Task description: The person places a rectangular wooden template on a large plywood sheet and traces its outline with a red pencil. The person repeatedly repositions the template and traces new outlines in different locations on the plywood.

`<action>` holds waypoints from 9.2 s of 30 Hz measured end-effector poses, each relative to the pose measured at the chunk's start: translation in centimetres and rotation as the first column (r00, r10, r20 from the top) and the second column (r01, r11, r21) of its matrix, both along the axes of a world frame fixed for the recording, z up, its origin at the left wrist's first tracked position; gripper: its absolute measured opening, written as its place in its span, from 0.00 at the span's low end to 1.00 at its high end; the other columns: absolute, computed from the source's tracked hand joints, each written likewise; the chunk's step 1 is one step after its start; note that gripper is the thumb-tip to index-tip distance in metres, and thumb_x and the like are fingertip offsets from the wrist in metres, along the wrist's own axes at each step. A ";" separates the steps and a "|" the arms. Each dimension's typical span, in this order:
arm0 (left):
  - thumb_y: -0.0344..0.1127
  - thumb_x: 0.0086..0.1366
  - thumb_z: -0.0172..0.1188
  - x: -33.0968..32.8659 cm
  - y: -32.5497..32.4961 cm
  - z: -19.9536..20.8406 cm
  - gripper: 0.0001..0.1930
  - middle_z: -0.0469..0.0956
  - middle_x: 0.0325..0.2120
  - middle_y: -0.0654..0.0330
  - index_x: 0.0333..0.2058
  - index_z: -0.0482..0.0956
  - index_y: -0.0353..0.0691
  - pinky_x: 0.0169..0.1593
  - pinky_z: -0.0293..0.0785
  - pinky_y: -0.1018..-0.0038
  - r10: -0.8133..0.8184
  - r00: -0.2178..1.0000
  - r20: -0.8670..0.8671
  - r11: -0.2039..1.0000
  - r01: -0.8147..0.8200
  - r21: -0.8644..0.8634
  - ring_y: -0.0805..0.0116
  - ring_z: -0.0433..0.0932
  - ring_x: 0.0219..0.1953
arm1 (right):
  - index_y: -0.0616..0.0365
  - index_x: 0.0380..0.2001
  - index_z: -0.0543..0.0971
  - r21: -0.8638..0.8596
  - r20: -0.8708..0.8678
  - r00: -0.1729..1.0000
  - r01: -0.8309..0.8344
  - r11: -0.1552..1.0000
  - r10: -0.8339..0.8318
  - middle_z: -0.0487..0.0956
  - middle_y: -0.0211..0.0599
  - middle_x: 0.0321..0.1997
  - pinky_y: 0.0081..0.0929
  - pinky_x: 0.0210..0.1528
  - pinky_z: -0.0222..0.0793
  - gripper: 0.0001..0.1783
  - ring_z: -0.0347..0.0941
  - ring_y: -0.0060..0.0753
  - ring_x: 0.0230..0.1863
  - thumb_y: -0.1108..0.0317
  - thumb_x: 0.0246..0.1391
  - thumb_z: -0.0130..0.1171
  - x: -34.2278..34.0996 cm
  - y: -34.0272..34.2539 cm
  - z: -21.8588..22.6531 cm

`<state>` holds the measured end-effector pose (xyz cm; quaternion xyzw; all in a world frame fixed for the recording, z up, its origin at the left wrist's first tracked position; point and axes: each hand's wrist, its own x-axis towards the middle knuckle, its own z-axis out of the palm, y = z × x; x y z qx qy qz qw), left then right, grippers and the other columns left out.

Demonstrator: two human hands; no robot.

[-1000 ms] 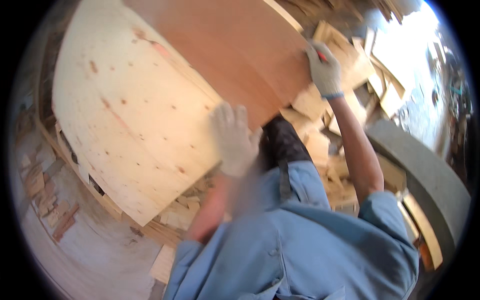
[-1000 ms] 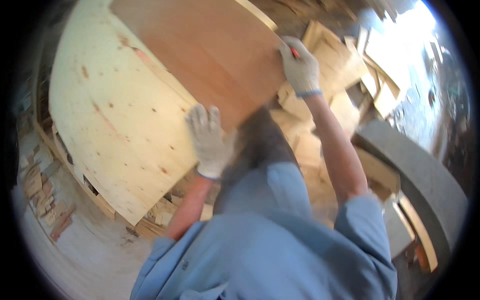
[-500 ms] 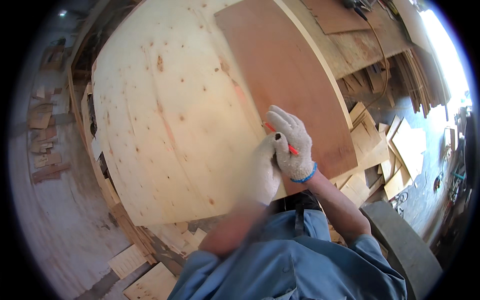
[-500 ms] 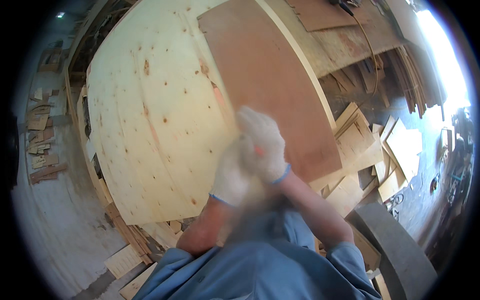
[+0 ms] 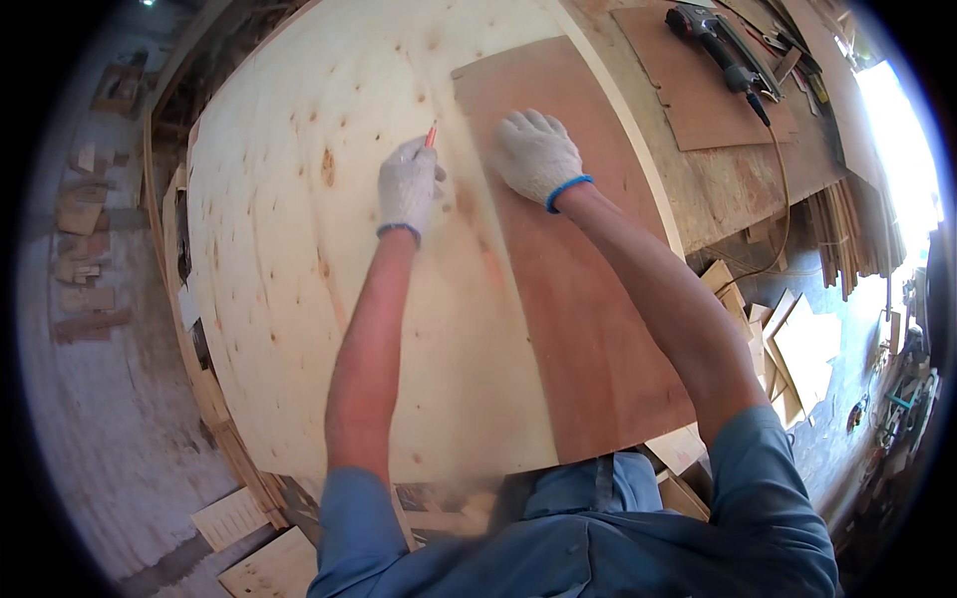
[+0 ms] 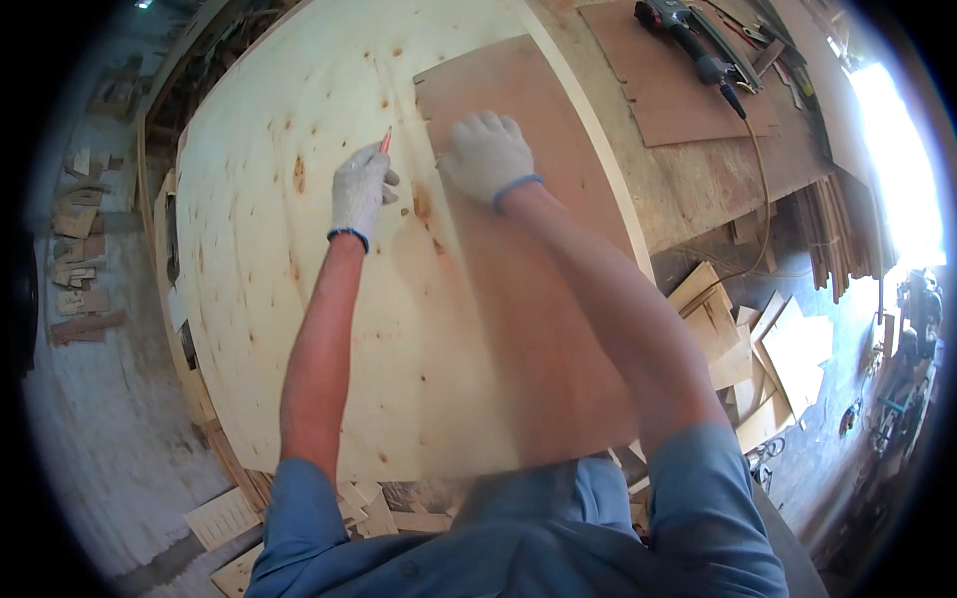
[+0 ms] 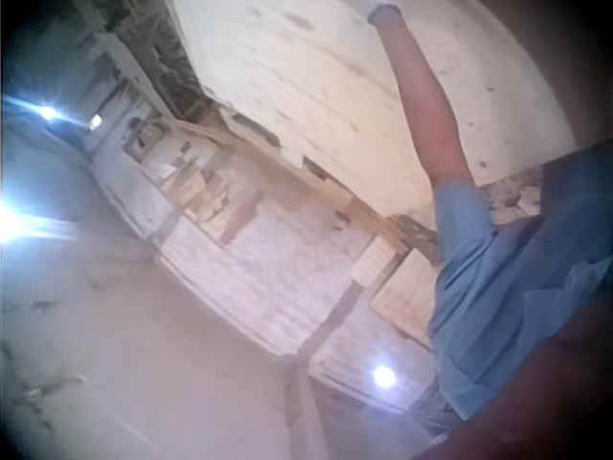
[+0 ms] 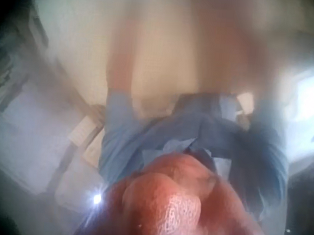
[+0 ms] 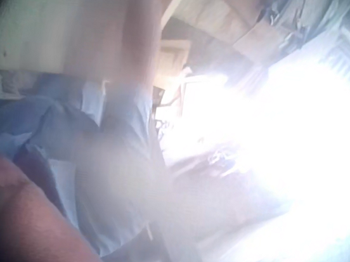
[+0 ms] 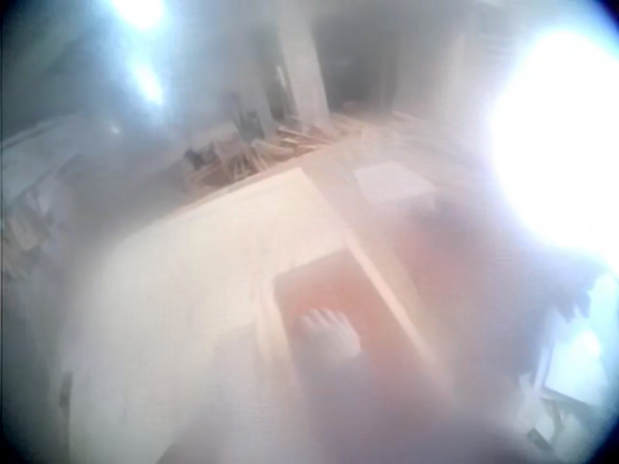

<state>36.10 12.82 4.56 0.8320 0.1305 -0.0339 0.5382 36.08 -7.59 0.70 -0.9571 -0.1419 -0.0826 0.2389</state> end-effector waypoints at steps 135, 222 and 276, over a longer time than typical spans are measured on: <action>0.32 0.72 0.56 -40.9 5.6 3.2 0.10 0.82 0.44 0.52 0.48 0.80 0.38 0.51 0.78 0.64 -0.530 0.847 -0.037 0.843 0.532 0.081 0.56 0.82 0.47 | 0.65 0.58 0.79 0.769 -0.568 0.819 0.494 0.406 0.079 0.84 0.39 0.51 0.26 0.56 0.74 0.21 0.80 0.29 0.49 0.63 0.69 0.51 -43.5 14.2 -0.4; 0.52 0.75 0.48 11.6 20.7 -10.8 0.31 0.74 0.64 0.46 0.62 0.74 0.31 0.68 0.65 0.63 -0.552 0.821 0.147 0.630 0.295 0.718 0.48 0.72 0.65 | 0.54 0.19 0.74 0.080 -0.424 0.276 0.960 0.268 -0.863 0.72 0.46 0.19 0.43 0.24 0.66 0.22 0.74 0.55 0.24 0.54 0.63 0.65 -51.2 16.4 -4.0; 0.37 0.68 0.58 12.6 19.9 -9.9 0.13 0.74 0.30 0.62 0.42 0.78 0.31 0.41 0.72 0.73 -0.293 0.895 0.336 0.866 0.100 0.490 0.72 0.71 0.32 | 0.63 0.24 0.73 0.124 -0.772 0.123 0.991 0.041 -0.623 0.61 0.36 0.18 0.31 0.25 0.54 0.15 0.55 0.25 0.21 0.71 0.68 0.54 -53.7 16.6 -5.4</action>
